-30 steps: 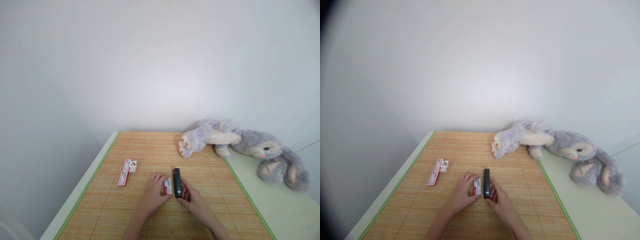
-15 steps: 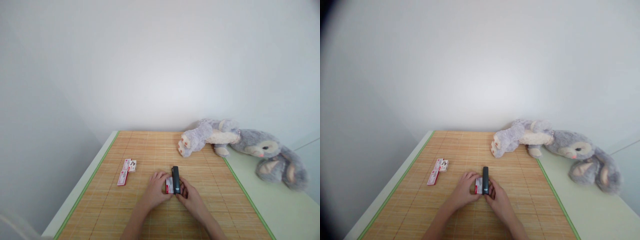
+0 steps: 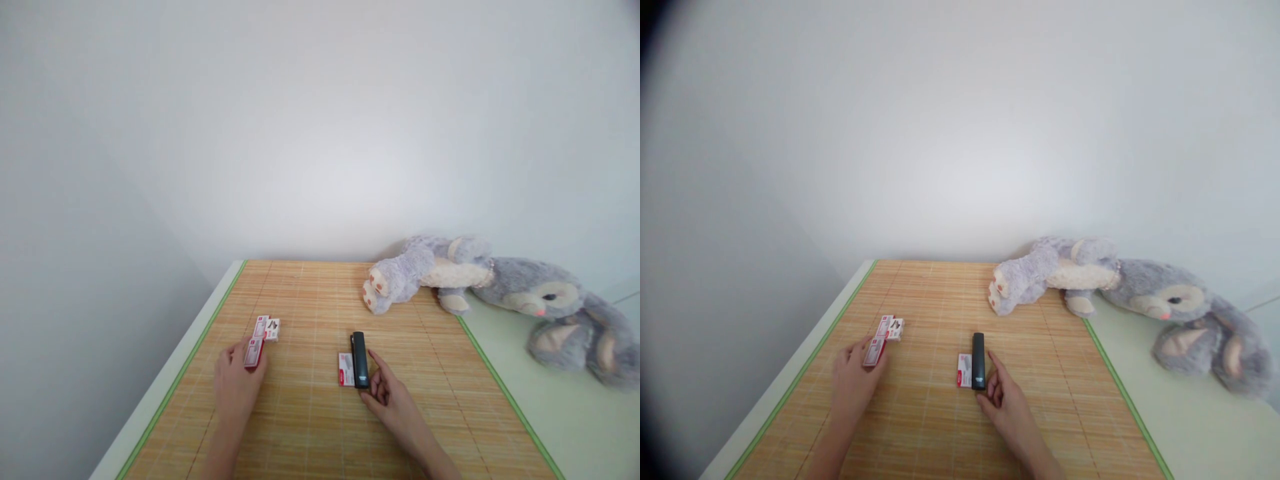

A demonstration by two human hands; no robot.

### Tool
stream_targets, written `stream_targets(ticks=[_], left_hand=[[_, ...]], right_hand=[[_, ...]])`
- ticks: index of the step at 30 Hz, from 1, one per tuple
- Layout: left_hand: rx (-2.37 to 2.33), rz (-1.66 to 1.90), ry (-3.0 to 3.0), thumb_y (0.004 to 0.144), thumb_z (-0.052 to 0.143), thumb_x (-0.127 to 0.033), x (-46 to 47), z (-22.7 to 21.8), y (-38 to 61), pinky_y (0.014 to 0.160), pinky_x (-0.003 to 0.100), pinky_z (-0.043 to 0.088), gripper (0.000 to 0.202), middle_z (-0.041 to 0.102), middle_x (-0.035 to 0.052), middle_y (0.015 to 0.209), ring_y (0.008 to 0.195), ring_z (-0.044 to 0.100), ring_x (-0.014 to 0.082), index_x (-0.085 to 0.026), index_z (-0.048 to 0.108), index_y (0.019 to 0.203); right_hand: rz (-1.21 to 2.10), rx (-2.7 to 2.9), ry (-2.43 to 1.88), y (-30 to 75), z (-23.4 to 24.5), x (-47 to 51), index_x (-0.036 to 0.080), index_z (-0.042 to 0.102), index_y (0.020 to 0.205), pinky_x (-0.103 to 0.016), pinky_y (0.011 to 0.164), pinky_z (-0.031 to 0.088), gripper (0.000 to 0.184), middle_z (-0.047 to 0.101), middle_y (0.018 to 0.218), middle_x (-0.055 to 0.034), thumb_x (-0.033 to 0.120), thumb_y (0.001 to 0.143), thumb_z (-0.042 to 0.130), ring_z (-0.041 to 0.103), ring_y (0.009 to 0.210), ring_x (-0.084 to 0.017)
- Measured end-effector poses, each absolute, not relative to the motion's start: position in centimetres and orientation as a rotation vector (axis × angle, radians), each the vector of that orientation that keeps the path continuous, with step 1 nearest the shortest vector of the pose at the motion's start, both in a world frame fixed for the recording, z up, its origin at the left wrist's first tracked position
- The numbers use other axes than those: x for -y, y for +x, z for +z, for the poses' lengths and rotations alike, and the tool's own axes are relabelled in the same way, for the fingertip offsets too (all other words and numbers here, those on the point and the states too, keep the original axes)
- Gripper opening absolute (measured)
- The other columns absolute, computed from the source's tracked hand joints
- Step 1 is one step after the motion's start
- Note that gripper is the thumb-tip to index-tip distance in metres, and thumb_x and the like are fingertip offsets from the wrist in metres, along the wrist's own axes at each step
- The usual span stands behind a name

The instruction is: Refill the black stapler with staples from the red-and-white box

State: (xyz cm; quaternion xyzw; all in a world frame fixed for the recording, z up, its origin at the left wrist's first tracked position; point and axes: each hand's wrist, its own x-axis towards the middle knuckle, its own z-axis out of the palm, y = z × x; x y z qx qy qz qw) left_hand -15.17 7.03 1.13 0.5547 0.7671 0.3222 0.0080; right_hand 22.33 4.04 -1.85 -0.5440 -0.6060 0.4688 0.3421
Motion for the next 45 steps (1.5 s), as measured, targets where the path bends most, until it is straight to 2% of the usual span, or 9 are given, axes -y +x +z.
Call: stream_targets(ticks=[6,14,21,26,33,38,41,43,45], left_hand=[[-2.258,0.962,1.555,0.088,0.057,-0.050,-6.3,0.9,-15.4,0.100,0.047,0.051,0.058,0.062,0.0081,0.118,0.106,0.064,0.0290,-0.023,0.058,0.139],[-1.690,1.034,1.537,0.088,0.063,-0.044,-5.2,1.7,-1.3,0.090,0.041,0.057,0.054,0.065,0.0067,0.112,0.097,0.068,0.0239,-0.024,0.061,0.138],[-1.530,0.904,1.527,0.090,0.065,-0.051,-5.9,2.3,1.7,0.088,0.040,0.057,0.060,0.062,0.0096,0.120,0.098,0.067,0.0234,-0.023,0.054,0.142],[-1.332,0.800,1.868,0.068,0.088,-0.040,-7.1,3.6,-0.7,0.114,0.048,0.042,0.092,0.049,0.0096,0.146,0.134,0.050,0.0315,-0.031,0.046,0.150],[-1.211,0.603,2.109,0.066,0.087,-0.036,-9.4,4.6,-0.4,0.103,0.042,0.043,0.061,0.064,0.0055,0.121,0.119,0.054,0.0301,-0.030,0.065,0.123],[-1.226,0.574,2.120,0.066,0.087,-0.038,-9.6,4.2,0.5,0.099,0.041,0.043,0.057,0.064,0.0054,0.117,0.114,0.054,0.0298,-0.028,0.067,0.118],[-1.196,0.568,2.118,0.063,0.090,-0.046,-9.3,4.0,0.5,0.104,0.044,0.043,0.075,0.061,0.0069,0.127,0.122,0.052,0.0320,-0.031,0.063,0.131],[-1.192,0.620,2.110,0.060,0.091,-0.055,-9.2,3.8,-0.7,0.111,0.046,0.040,0.100,0.053,0.0086,0.143,0.133,0.047,0.0337,-0.033,0.049,0.148],[-1.295,0.740,2.095,0.068,0.086,-0.060,-9.5,3.6,-3.3,0.117,0.047,0.037,0.103,0.045,0.0087,0.153,0.140,0.042,0.0329,-0.035,0.038,0.156]], right_hand=[[1.209,1.618,-1.462,21.9,-1.0,-4.1,0.025,0.026,0.161,-0.030,0.066,0.048,0.088,0.057,0.087,0.0029,0.033,0.082,0.066,0.056,0.067,-0.017],[1.197,1.647,-1.484,21.5,0.4,-4.2,0.025,0.029,0.160,-0.031,0.066,0.049,0.088,0.057,0.085,0.0025,0.032,0.081,0.065,0.059,0.068,-0.018],[1.198,1.639,-1.490,21.6,-0.6,-4.4,0.019,0.011,0.166,-0.030,0.065,0.048,0.102,0.058,0.084,0.0024,0.032,0.081,0.066,0.059,0.069,-0.019],[1.183,1.689,-1.474,21.8,-0.5,-4.6,0.020,0.014,0.165,-0.031,0.068,0.047,0.101,0.059,0.084,0.0021,0.030,0.080,0.068,0.061,0.072,-0.020],[1.151,1.768,-1.535,21.8,0.0,-5.2,0.020,0.028,0.162,-0.028,0.065,0.044,0.093,0.061,0.077,0.0035,0.024,0.078,0.067,0.061,0.071,-0.020],[1.127,1.819,-1.539,21.7,1.1,-5.1,0.021,0.044,0.154,-0.027,0.066,0.043,0.078,0.063,0.076,0.0028,0.023,0.080,0.065,0.061,0.071,-0.019],[1.137,1.809,-1.555,21.6,1.2,-5.1,0.021,0.043,0.155,-0.027,0.066,0.043,0.078,0.064,0.077,0.0024,0.023,0.081,0.064,0.060,0.072,-0.019],[1.151,1.811,-1.573,21.7,1.0,-5.2,0.021,0.039,0.158,-0.027,0.067,0.043,0.081,0.064,0.077,0.0023,0.024,0.081,0.064,0.061,0.072,-0.019],[1.154,1.816,-1.577,21.8,0.7,-5.2,0.020,0.034,0.161,-0.027,0.067,0.044,0.084,0.064,0.077,0.0025,0.025,0.082,0.063,0.061,0.072,-0.019]])
